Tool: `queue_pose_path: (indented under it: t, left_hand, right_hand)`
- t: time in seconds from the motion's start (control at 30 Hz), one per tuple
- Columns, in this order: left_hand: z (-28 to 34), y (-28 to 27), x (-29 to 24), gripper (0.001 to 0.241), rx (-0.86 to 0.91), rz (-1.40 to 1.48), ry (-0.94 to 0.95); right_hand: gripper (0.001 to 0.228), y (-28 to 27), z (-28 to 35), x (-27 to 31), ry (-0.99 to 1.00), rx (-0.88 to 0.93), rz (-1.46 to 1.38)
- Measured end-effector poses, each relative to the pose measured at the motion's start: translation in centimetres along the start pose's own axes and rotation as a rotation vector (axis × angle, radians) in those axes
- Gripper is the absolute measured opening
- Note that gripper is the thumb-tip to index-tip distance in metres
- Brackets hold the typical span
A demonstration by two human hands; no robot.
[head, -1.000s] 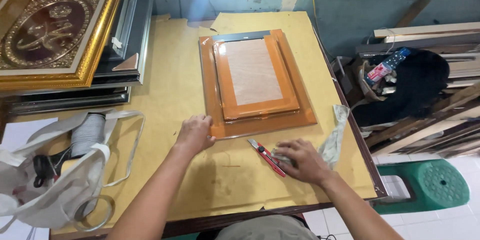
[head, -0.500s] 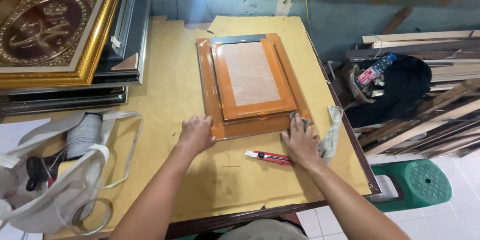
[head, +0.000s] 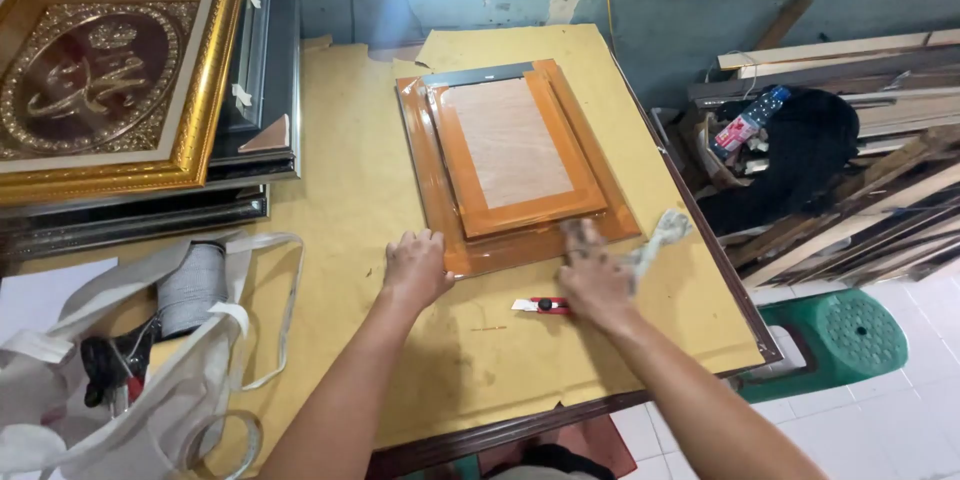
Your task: The person applies orange tape around the perimeter of a rectangular frame on a workbench, smoothing it with a cloth and cutting the tape with a utility knife. The person repeats this process for multiple sides of the frame.
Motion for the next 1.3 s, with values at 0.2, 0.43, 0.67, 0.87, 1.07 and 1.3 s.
queue_pose_path:
  t: [0.2, 0.43, 0.67, 0.87, 1.07, 1.3]
  left_hand:
    - [0.1, -0.4, -0.2, 0.041, 0.039, 0.017, 0.017]
    - [0.5, -1.6, -0.3, 0.036, 0.061, 0.059, -0.001]
    - [0.6, -1.6, -0.2, 0.034, 0.085, 0.078, -0.090]
    - [0.5, -2.4, -0.4, 0.033, 0.129, 0.103, -0.116]
    - [0.0, -1.2, -0.1, 0.032, 0.178, 0.109, -0.136]
    - [-0.5, -1.1, 0.0, 0.032, 0.188, 0.109, -0.157]
  right_hand:
    - [0.065, 2.2, -4.3, -9.3, 0.139, -0.112, 0.129]
    - [0.054, 4.3, -1.0, 4.3, -0.196, -0.098, -0.101]
    - [0.067, 2.5, -3.1, -3.2, -0.108, -0.074, 0.021]
    - [0.060, 1.5, -7.4, -10.0, 0.058, -0.090, 0.186]
    - [0.071, 3.1, -6.8, -9.2, 0.036, -0.003, 0.091]
    - [0.047, 7.1, -10.8, -10.5, 0.055, -0.035, -0.029]
Point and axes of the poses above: each hand's wrist, its own z-axis away from the middle knuckle, its own y-axis out of the palm, x = y × z, the point moved 7 cm from there along -z, towards the middle knuckle, and after that the axes turned 4 degrees about -z, right-handed, at the moved point
